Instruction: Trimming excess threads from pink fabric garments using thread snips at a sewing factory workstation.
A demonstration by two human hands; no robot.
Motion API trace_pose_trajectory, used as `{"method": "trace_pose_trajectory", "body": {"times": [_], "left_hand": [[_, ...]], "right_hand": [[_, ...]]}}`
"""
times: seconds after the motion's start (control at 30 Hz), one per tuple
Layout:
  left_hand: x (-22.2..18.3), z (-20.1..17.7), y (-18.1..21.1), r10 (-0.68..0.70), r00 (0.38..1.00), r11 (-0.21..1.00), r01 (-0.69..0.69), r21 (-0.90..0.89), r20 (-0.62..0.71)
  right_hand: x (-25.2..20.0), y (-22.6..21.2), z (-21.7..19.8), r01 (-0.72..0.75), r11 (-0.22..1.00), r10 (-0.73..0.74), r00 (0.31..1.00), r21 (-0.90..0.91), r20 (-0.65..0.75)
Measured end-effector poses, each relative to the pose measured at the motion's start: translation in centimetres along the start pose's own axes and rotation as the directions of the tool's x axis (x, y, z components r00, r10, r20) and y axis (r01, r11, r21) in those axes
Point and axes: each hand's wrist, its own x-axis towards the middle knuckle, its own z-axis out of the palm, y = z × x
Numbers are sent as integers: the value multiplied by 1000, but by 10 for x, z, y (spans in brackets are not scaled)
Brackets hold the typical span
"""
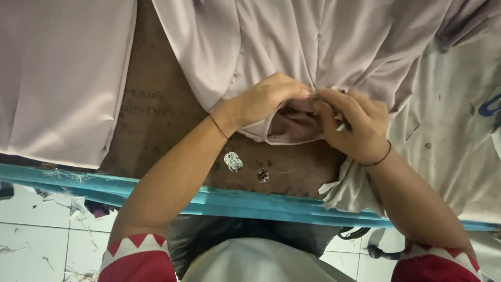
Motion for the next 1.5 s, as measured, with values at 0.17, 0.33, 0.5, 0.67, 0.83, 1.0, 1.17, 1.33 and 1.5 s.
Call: {"method": "trace_pose_trajectory", "body": {"times": [0.17, 0.33, 0.5, 0.67, 0.83, 1.0, 1.17, 1.33, 1.5], "left_hand": [[2, -7, -3, 29, 997, 991, -38, 131, 72], [4, -12, -2, 69, 994, 949, -91, 302, 82], [13, -22, -33, 90, 995, 963, -78, 257, -37], [21, -31, -44, 96, 992, 980, -80, 181, -83], [14, -24, -20, 86, 992, 990, -74, 120, -94], [21, -30, -38, 102, 990, 992, -94, 86, -96], [20, -26, -28, 69, 994, 998, -69, 9, -81], [15, -20, -15, 68, 996, 998, -69, -12, -48], [12, -21, -15, 93, 995, 995, -94, -20, -29]], "right_hand": [[8, 3, -3, -64, 971, 41, 994, 230, 101], [22, 9, -10, -427, 778, 345, 903, 460, 255], [5, 45, 5, -511, 612, 506, 839, 604, 198], [23, 23, -16, -156, 904, 186, 982, 397, -37], [7, 20, -9, -77, 962, 72, 997, 261, 28], [9, 21, -9, -59, 991, 58, 998, 121, 15], [14, 17, -14, 94, 995, -94, 995, -18, 17], [21, 17, -18, 168, 985, -168, 986, 29, 5], [22, 18, -17, 206, 977, -207, 978, 54, 0]]}}
